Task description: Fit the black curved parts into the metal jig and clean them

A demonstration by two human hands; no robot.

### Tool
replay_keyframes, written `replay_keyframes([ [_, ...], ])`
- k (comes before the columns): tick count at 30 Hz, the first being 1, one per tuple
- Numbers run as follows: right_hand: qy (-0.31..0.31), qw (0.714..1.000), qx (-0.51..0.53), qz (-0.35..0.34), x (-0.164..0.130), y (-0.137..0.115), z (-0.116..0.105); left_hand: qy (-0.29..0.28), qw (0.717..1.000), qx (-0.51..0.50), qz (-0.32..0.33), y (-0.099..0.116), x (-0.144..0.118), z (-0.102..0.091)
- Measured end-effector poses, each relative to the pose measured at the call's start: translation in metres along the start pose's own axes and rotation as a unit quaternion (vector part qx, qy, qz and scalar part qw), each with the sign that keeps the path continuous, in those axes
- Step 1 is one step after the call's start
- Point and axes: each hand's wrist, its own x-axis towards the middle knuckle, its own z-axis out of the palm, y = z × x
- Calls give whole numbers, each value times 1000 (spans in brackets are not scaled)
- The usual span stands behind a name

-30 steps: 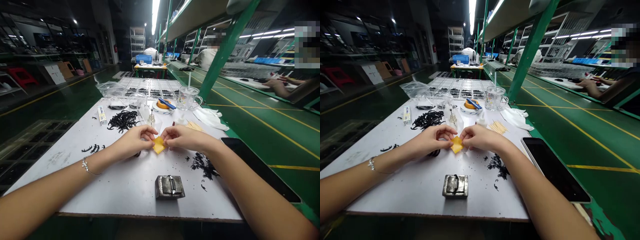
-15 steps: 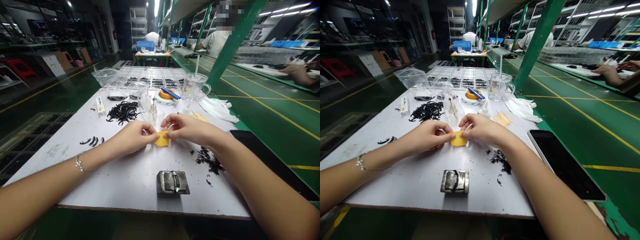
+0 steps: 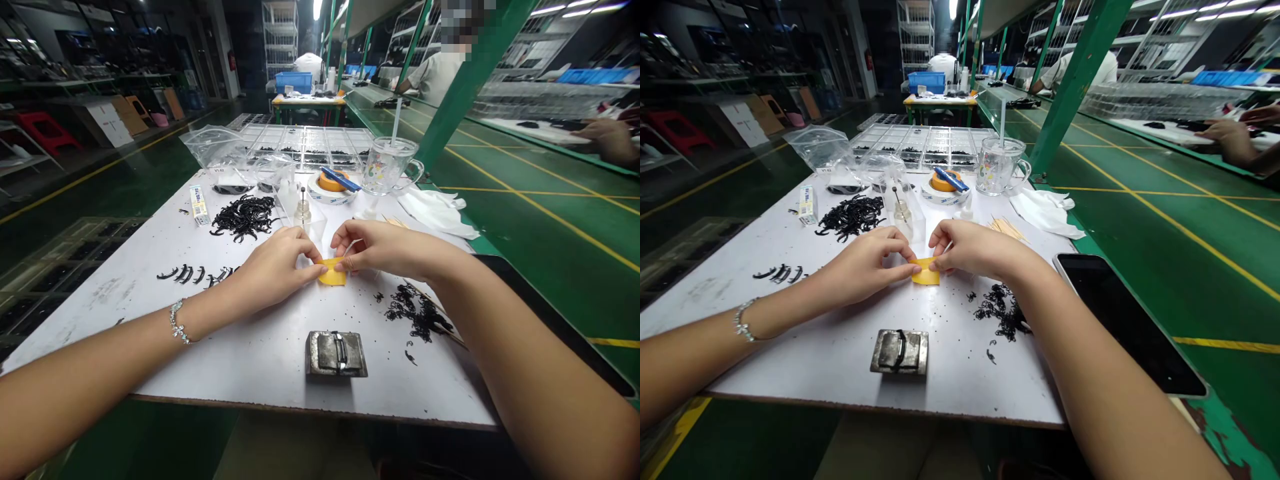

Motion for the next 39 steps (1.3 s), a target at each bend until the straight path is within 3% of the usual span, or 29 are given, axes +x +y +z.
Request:
replay_keyframes([
  [4,3,1000,-17,9,-2,-1,2,-5,1000,16,16,-2,0,5],
  [21,15,1000,3,12,4,-1,8,-25,998,41,-29,-6,2,8],
  [39,13,995,-101,2,6,-4,12,-68,997,9,-44,-8,8,0],
])
